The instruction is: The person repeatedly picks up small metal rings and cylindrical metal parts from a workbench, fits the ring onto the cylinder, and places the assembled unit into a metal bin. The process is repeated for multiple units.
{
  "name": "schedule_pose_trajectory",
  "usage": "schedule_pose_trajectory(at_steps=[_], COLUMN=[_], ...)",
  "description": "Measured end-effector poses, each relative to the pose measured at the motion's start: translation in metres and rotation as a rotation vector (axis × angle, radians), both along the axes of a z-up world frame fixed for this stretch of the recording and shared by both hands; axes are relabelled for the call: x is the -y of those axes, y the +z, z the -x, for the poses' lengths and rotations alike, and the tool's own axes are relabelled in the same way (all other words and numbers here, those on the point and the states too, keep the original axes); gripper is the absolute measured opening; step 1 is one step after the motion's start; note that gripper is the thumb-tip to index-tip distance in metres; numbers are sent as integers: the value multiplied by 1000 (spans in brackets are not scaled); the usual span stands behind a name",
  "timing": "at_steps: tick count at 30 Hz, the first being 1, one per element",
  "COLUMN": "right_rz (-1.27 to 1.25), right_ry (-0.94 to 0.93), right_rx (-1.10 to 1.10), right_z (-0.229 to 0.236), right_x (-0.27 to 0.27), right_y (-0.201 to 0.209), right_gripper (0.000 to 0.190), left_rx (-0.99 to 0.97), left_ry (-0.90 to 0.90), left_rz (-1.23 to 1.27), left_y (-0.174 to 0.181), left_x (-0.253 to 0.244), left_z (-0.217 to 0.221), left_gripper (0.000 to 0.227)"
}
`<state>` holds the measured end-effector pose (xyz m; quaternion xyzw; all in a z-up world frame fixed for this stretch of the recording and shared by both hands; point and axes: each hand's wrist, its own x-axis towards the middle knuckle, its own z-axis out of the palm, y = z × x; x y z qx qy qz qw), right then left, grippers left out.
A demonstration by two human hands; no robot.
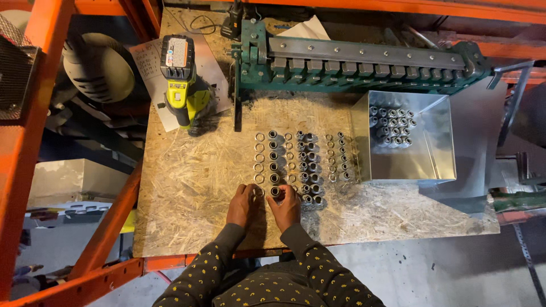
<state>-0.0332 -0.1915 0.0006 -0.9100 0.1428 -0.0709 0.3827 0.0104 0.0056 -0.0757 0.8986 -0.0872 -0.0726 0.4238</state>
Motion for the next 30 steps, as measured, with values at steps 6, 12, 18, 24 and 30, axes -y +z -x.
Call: schedule_pose_trajectory(at_steps=[6, 12, 18, 24, 30], right_rz=[19, -10, -17, 14, -13], right_ry=[-3, -24, 2, 20, 55], right_rx=[12, -5, -84, -38, -51], right_z=[-1, 2, -7, -4, -8], right_x=[-3, -5, 2, -2, 5], right_y=[-6, -3, -7, -10, -6], right_gripper=[57, 60, 60, 64, 60], left_rx=[22, -7, 45, 22, 56], left_ry=[14, -10, 19, 11, 45], left_rz=[-7, 23, -35, -41, -50], left_y=[55, 64, 59, 79, 79], left_x=[10, 5, 10, 7, 13], left_z=[6, 8, 5, 6, 7], left_gripper=[42, 46, 40, 39, 38])
